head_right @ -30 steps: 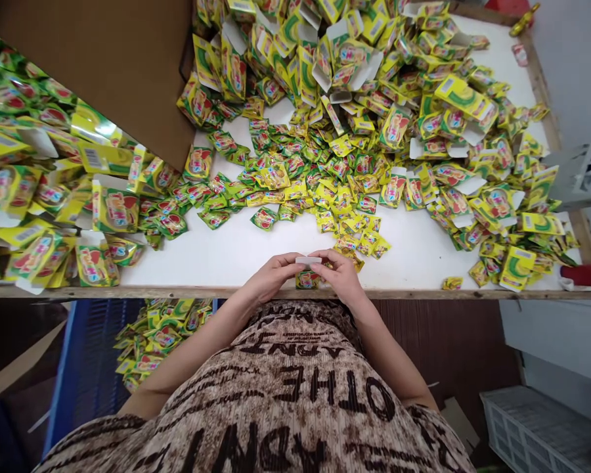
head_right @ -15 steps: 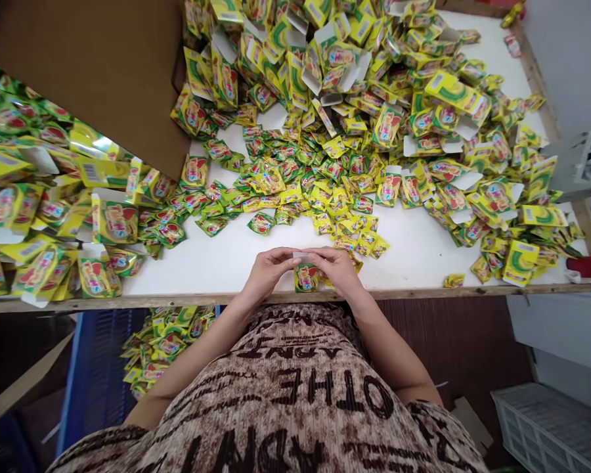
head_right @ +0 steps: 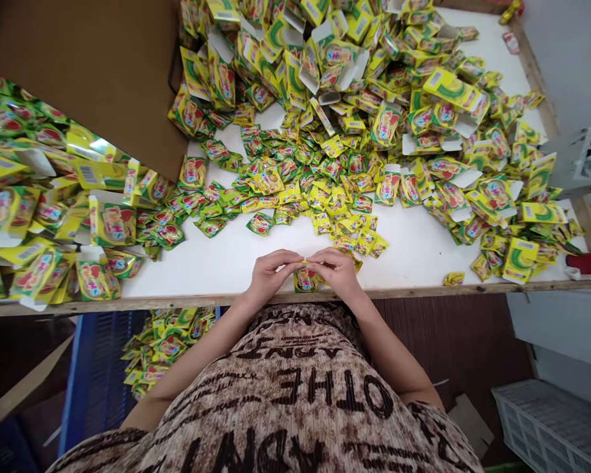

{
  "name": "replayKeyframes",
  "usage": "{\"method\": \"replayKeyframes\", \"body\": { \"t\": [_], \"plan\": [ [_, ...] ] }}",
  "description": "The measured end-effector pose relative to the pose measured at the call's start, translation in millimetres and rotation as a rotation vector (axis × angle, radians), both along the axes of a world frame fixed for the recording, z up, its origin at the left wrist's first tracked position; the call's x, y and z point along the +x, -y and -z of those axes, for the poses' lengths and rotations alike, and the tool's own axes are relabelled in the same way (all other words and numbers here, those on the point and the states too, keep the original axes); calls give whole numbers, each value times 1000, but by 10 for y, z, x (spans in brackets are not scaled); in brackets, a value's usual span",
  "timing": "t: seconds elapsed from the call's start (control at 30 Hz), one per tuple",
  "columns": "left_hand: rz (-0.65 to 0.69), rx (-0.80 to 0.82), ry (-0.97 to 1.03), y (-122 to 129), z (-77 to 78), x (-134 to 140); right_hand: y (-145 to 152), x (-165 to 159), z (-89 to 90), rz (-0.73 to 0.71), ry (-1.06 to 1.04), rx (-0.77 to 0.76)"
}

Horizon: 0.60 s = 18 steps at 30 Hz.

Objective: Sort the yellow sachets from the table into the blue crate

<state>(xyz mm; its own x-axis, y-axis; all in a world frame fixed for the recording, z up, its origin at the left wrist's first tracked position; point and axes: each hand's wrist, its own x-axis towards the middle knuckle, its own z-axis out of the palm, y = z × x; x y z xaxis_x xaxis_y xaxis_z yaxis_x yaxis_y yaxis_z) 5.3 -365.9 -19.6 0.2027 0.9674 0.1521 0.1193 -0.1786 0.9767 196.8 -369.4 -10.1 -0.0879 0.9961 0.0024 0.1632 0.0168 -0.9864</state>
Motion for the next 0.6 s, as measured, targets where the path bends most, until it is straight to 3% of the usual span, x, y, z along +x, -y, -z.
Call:
{"method": "replayKeyframes", "body": {
  "t": [0.1,0.2,0.27,0.33,0.37,0.47,0.6],
  "plan": [
    [43,166,-35,21,9,-28,63,67,20,-78,23,59],
    [60,208,-33,46,33,-29,-58,256,38,-155,114,54],
    [65,181,-20,63,59,-23,-305,436,45,0,265,21],
    [55,127,-30,79,89,-18,-654,609,48,305,491,-11],
    [40,103,-40,85,102,-17,-843,677,50,378,637,-15],
    [20,76,-73,95,116,-20,-1325,784,76,481,993,-179],
    [72,55,-70,104,106,-39,-1567,817,176,539,1003,-319]
  ]
}}
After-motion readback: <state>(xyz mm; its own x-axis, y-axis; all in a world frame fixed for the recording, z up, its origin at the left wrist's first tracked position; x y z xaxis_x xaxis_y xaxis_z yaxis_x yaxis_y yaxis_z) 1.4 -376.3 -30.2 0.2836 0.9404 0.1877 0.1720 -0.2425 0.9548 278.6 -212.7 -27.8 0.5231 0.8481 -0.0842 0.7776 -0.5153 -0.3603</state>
